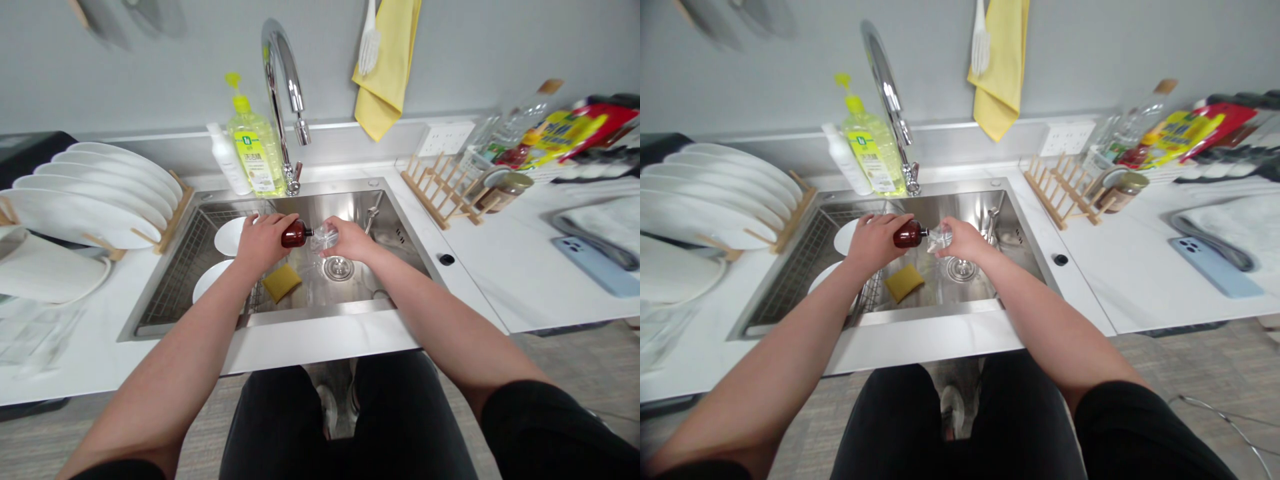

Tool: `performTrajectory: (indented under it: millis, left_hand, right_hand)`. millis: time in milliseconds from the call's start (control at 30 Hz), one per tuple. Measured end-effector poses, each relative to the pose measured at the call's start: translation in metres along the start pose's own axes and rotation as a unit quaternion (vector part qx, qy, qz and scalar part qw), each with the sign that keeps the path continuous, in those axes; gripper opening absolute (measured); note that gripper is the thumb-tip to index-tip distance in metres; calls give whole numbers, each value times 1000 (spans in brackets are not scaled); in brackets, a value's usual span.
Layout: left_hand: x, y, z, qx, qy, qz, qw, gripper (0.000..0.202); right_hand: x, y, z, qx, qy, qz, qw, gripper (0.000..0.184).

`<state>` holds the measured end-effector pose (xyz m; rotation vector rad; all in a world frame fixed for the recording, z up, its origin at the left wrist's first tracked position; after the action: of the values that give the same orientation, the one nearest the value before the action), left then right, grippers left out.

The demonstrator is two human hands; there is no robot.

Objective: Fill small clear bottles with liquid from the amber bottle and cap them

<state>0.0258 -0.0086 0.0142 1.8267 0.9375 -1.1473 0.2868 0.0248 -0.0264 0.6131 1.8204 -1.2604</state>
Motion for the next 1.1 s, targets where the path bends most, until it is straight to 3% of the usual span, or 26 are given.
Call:
performTrajectory:
  millis: [1100]
  left_hand:
    - [-2, 0, 2, 17, 8, -3, 1000, 71]
  right_hand:
    - [2, -1, 0, -5, 5, 1, 1000, 72]
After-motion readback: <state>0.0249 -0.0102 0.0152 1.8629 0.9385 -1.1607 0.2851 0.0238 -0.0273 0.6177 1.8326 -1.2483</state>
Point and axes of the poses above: each hand's wrist, its own z-axis away from the middle knuckle, its own x-axis out of the palm, y = z × x, the point moved 2 cm from there along -z, towards the middle knuckle, and after that the axes turned 12 degrees about z, right-handed, at the moved point
